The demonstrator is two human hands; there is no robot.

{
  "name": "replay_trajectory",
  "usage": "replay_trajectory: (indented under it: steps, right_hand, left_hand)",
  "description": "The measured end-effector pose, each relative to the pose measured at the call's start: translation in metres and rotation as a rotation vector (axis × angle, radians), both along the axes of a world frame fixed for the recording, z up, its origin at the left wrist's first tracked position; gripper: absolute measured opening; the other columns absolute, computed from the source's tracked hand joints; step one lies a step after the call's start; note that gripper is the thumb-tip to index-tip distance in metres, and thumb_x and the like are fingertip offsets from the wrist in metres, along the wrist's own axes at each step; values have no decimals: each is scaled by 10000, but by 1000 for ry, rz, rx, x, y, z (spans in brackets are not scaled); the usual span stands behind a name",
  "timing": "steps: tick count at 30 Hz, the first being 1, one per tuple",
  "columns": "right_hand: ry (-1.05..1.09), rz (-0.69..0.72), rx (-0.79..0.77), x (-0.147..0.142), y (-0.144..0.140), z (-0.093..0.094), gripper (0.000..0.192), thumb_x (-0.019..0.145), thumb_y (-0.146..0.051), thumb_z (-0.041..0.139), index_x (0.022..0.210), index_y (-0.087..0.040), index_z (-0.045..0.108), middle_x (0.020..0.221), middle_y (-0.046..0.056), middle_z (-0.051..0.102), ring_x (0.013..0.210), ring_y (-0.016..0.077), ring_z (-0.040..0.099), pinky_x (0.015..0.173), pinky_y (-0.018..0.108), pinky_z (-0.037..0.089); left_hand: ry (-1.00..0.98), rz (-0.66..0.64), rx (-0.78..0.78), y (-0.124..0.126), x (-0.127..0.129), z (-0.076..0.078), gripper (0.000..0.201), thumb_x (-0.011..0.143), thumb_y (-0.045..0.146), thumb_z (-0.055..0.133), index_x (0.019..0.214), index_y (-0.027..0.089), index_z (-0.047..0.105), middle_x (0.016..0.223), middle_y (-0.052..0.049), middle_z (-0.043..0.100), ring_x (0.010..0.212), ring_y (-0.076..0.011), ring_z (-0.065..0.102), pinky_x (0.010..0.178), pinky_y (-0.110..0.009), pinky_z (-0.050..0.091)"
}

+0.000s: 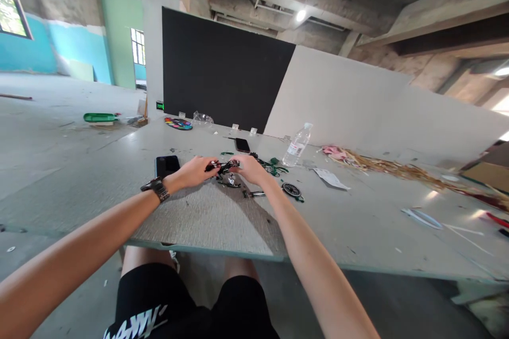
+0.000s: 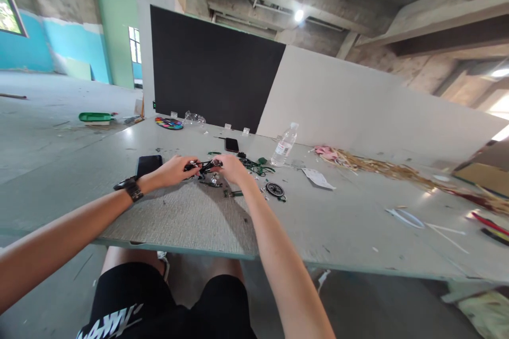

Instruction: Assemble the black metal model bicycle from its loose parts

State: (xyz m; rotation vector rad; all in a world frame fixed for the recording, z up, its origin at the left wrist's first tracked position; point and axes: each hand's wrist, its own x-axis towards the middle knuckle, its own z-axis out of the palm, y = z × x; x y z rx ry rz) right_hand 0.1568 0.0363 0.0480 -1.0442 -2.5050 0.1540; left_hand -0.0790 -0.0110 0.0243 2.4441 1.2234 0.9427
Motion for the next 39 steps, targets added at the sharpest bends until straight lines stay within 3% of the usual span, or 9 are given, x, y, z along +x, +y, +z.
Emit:
replay_trajectory:
  steps: [6,10,13,17,22,26,29,34,39]
  right_hand:
    - [365,40,-55,6,-3,-13,313,917,-474,635,1028,-188,695,978,56,736,884,199,664,808,300,491]
    - [483,-20,-81,12,-7,-16,398,897,-518,653,1093,-173,684,1085,91,729,949,213,671,831,314,506]
    - [515,-93,-53,14,-9,-23,403,897,-486,666,1148,-171,664,1121,111,724,947,222,675,831,330,510]
    - [494,-122,-24,12,-14,-28,399,917,-476,638,1190,-185,637,1122,106,716,929,222,670,835,346,506]
    - [454,-121,4,4,-21,-28,374,922,-469,629,1177,-196,635,1042,78,724,892,208,664,850,347,498]
    - [459,-71,18,4,-17,-30,395,954,-471,585,1261,-223,587,1186,98,690,1042,221,655,920,360,485]
    - [517,-161,66,11,-13,-28,380,1001,-420,501,1296,-185,548,1152,131,681,1043,220,644,907,360,491]
    - [170,-135,123,7,-22,-25,209,983,-336,561,1032,-184,697,1010,92,698,968,217,624,887,341,467]
    - [-141,-38,113,-30,-33,-33,233,990,-339,584,1115,-222,741,1112,96,697,1109,229,609,959,333,433]
  left_hand:
    - [-260,178,165,9,-8,-1,359,846,500,700,1009,180,692,888,-54,757,802,-203,681,754,-295,485]
    - [-394,155,127,14,-9,-5,376,841,475,711,1065,173,701,1015,-94,765,914,-231,704,814,-320,529]
    - [-357,115,93,15,-8,-8,398,887,471,651,1145,169,688,1028,-89,763,870,-224,705,792,-318,532]
    - [-234,104,104,13,-7,-8,357,927,489,584,1014,170,719,964,-65,766,859,-229,691,771,-303,506]
    - [-270,122,102,12,-7,-8,318,927,461,579,924,175,718,935,-55,773,853,-219,694,769,-291,496]
    - [-278,147,110,11,-7,-4,317,928,449,565,867,174,712,889,-55,769,809,-205,684,732,-281,492]
    - [-358,236,169,10,-8,-1,296,922,430,567,850,171,692,858,-60,760,797,-199,678,748,-290,495]
    - [-528,380,222,13,-13,0,264,919,414,556,839,180,647,870,-73,767,797,-196,685,763,-303,514]
    - [-495,400,221,15,-14,-3,257,917,411,552,817,188,632,857,-66,766,782,-193,685,745,-285,505]
